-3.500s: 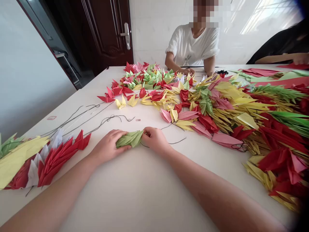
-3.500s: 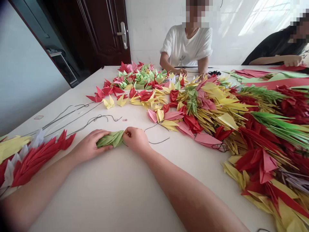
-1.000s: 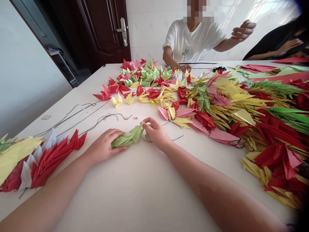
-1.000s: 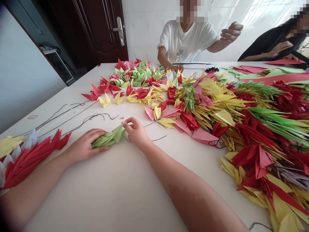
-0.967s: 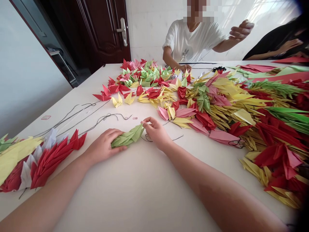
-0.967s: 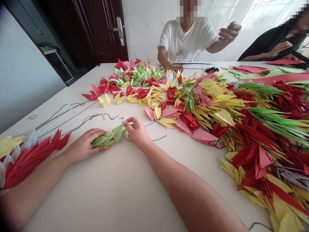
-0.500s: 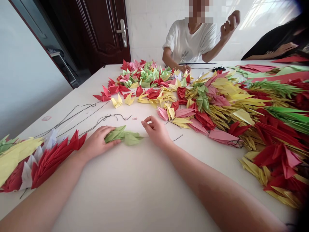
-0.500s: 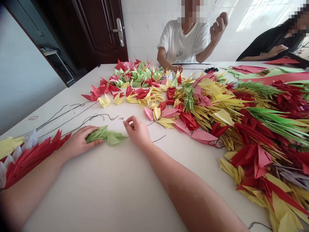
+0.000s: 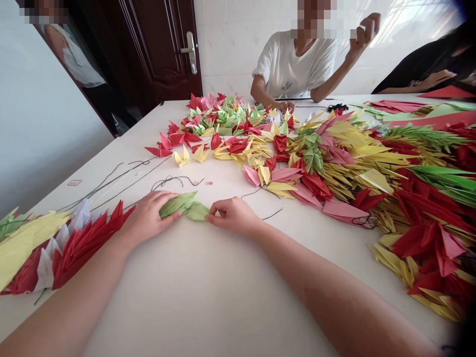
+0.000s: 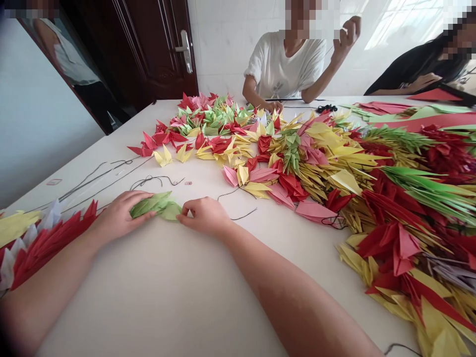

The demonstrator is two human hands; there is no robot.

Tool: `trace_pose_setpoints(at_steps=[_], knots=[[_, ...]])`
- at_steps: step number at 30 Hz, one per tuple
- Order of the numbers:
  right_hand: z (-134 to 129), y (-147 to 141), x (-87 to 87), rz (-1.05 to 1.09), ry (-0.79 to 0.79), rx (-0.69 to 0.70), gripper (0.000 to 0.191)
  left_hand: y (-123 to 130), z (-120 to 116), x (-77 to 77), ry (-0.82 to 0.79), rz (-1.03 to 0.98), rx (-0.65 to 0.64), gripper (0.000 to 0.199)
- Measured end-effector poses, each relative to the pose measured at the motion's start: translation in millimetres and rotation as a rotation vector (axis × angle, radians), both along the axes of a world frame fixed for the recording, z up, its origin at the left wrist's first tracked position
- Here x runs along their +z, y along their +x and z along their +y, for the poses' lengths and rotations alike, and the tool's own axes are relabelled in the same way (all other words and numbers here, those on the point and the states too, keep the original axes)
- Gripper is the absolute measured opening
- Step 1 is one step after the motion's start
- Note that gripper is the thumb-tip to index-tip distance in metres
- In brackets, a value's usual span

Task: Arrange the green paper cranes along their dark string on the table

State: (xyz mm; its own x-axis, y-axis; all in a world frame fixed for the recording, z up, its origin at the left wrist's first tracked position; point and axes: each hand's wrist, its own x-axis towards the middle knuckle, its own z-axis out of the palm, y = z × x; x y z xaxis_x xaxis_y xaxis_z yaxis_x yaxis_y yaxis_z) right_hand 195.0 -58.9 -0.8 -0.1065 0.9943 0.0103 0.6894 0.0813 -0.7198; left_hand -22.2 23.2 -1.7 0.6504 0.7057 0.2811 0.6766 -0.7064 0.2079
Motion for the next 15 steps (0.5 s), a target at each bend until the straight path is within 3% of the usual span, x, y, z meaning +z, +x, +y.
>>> trace_pose_setpoints(at_steps=[3, 8, 15], knots=[[3.0, 3.9, -1.8, 0.171, -0.005, -0.016, 0.022, 1.2, -1.8, 1.0, -0.076, -0.004, 0.000, 0.040], [7.5, 9.0, -3.6, 0.346, 0.008, -0.158, 0.023, 2.8, -5.5, 2.4, -0.189, -0.006, 0.015, 0.039], [7.3, 8.0, -3.8, 0.414, -0.082, -0.051, 0.031, 7.0, -16.7, 4.4, -0.268, 0.014, -0.067, 0.038]])
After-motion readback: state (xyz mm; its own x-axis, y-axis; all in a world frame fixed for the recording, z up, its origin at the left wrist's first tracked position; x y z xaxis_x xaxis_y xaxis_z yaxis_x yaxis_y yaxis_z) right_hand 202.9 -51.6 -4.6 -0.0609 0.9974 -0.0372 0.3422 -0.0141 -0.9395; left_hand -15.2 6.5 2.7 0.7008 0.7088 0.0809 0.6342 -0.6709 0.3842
